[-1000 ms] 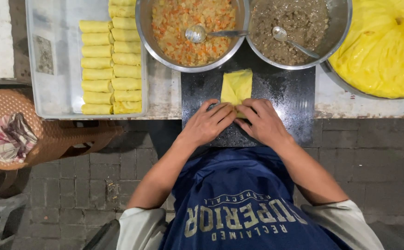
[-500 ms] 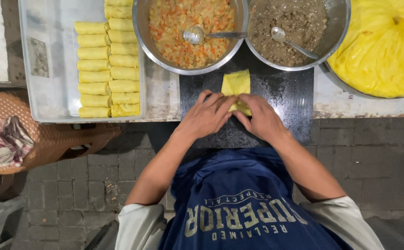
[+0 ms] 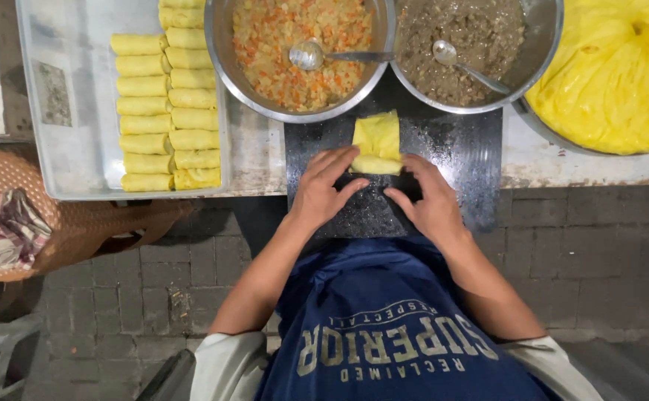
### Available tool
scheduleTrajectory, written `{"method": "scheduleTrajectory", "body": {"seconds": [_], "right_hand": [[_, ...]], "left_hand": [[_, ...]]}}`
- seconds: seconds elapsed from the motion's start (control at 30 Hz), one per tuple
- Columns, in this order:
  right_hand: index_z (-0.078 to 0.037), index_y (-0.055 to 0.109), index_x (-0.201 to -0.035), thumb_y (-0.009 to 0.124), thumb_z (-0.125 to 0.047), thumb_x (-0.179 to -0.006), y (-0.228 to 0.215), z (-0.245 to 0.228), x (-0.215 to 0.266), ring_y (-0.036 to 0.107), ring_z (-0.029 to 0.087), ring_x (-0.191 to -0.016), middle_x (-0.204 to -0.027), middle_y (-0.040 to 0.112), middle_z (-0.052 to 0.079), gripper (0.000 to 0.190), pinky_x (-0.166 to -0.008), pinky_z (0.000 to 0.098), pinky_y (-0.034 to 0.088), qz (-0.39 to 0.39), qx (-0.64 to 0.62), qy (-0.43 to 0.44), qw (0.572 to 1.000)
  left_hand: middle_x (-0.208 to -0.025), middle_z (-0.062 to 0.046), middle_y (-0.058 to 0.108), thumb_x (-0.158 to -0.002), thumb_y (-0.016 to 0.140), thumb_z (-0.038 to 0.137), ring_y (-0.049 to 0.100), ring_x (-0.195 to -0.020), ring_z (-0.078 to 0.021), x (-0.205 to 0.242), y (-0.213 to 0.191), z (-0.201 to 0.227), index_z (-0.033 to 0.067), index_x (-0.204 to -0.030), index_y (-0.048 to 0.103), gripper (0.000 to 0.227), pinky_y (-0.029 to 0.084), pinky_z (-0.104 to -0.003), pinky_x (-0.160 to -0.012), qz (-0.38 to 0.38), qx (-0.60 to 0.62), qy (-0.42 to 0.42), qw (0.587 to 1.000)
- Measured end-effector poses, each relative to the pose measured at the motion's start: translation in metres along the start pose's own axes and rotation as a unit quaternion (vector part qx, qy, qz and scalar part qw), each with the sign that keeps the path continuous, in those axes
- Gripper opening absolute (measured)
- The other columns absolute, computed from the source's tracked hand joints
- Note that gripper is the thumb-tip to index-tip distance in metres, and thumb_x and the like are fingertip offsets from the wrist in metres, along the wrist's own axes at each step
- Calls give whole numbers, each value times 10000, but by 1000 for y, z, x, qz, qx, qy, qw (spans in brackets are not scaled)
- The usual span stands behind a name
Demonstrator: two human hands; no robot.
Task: The person places a thin yellow wrapper on a metal surface, adds a vegetable mixture and a meat paste, then folds and rolls the wrapper into a cylindrical spring roll. The finished roll is placed in a tray with others, and the process repeats.
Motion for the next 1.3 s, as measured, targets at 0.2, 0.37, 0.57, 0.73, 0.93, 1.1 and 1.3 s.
{"method": "scheduleTrajectory", "body": {"seconds": [0.2, 0.37, 0.57, 0.73, 0.93, 1.1, 1.3], "right_hand": [[-76, 719, -1149, 814, -116, -807, 7, -12, -10, 685, 296, -1029, -1121, 712, 96, 357, -921, 407, 550, -9, 27, -138, 990], [-105, 725, -1087, 784, -198, -843, 12, 9, -23, 692, 317, -969, -1016, 735, 92, 267, -884, 447, 538, -49, -12, -151, 987], [-147, 715, -976, 662, -251, -962, 20, 28, -48, 668, 273, -909, -994, 650, 35, 118, -792, 399, 548, -38, 23, -110, 993], [-101, 656, -976, 673, -219, -926, 21, 32, -55, 651, 349, -854, -875, 601, 95, 130, -760, 457, 520, -55, -5, -82, 995], [-104, 610, -850, 591, -220, -948, 9, 17, -62, 563, 202, -776, -818, 573, 42, 153, -716, 315, 435, -62, -55, -66, 994], [-102, 681, -935, 778, -259, -838, 2, 28, -51, 622, 172, -894, -981, 622, 50, 209, -788, 259, 478, -67, -148, -67, 984], [-124, 683, -1079, 785, -228, -856, 14, 30, -44, 576, 217, -1115, -1156, 624, 50, 267, -958, 358, 443, -125, -56, -109, 985]], "left_hand": [[-1128, -117, 723, -827, 800, 142, 670, -1047, -312, -5, 6, 4, 92, -1187, 708, 376, 517, -409, -895, -71, 17, 99, 992], [-1042, -136, 739, -889, 734, 173, 670, -966, -357, -21, 5, -2, 68, -1074, 738, 212, 513, -454, -839, -130, 52, 105, 984], [-1022, -66, 685, -948, 688, 269, 655, -870, -278, -31, 15, -27, 140, -999, 769, 160, 532, -390, -806, -74, 25, 21, 997], [-1047, -124, 657, -906, 708, 238, 665, -888, -340, -30, 2, -8, 85, -1102, 714, 249, 545, -424, -786, -38, 24, -1, 999], [-1059, -132, 611, -836, 784, 249, 610, -917, -315, -27, -3, 26, 64, -1081, 665, 329, 498, -420, -817, -34, -73, 202, 976], [-1053, -58, 643, -877, 772, 220, 640, -958, -253, -28, 10, 3, 109, -1147, 705, 299, 479, -444, -848, -86, -91, 71, 990], [-1031, -108, 668, -947, 666, 228, 622, -879, -295, -37, 6, 10, 51, -1114, 665, 243, 499, -400, -764, -47, -66, 109, 991]]}}
Point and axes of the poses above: each hand's wrist, its own x-axis away from the middle knuckle, its own y-axis out of the palm, z = x × y, the point moved 6 cm from there along -x, towards the middle knuckle
